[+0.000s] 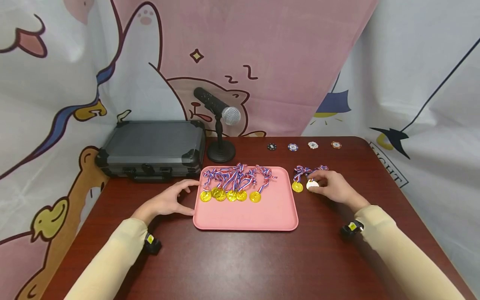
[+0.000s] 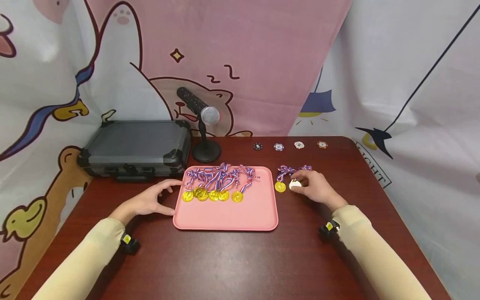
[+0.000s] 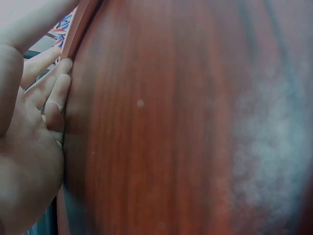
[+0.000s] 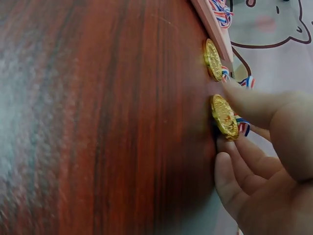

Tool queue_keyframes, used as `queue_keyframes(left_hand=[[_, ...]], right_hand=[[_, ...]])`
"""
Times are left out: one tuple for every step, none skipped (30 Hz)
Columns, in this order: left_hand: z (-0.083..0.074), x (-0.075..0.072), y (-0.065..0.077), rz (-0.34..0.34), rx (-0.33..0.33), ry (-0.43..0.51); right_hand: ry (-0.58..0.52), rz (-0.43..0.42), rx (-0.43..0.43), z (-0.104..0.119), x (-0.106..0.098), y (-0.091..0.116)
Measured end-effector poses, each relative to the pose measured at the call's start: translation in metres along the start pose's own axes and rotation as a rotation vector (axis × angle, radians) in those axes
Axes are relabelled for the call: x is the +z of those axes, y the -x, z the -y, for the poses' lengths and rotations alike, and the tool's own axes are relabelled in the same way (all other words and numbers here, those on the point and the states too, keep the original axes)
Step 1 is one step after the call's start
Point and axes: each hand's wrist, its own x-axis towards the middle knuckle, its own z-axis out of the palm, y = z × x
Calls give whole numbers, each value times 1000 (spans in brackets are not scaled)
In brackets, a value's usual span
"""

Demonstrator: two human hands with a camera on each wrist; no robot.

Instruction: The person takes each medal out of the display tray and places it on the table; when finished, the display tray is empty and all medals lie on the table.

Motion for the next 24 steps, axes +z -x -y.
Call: queue_keyframes(left_hand=[[0,0,0,1,1,1],[0,0,0,1,2,-1],[0,0,0,1,3,-1],[1,0,0,1,4,0],[1,0,0,1,6,-1],[1,0,0,1,8,0],[1,0,0,1,10,1],[1,0,0,0,13,2],[1,0,0,-1,16,4],[1,0,0,-1,19,6],[2,0,0,-1,22,6],[1,0,0,-1,24,7],[1,1,0,-1,25,10],[2,1,0,0,25,10],[2,1,0,0,26,10],[2,1,0,1,25,9],[2,1,0,1,24,9],[2,1,0,1,22,9],[3,0,0,1,23,8],[3,0,0,1,22,7],[3,0,0,1,21,7],[3,0,0,1,19,7],[3,0,0,1,19,7],[2,0,0,2,16,9]], right_hand=[[13,9,5,0,0,0],[27,17,10,1,0,0],[41,24,7,2,-1,0],[56,29,0,3,-1,0],[74,30,-11,4,-1,0],[93,29,-27,5,-1,-1],[109,29,-45,5,-1,-1],[125,26,-61,6,-1,-1],[138,23,-74,7,-2,-1],[150,21,-84,7,-2,-1],[159,20,-91,7,-2,-1],[166,20,-97,7,-2,-1],[172,19,-98,7,-2,-1],[179,17,-97,7,-2,-1],[181,18,-101,6,-2,-1],[183,18,-105,6,-1,-2],[185,17,-109,6,-1,-2],[186,15,-115,5,-1,-2],[186,11,-119,5,0,-2],[186,7,-124,5,0,-3],[185,2,-128,6,1,-3],[186,-3,-131,6,1,-4],[188,-7,-134,7,1,-4],[189,-10,-138,7,2,-5]])
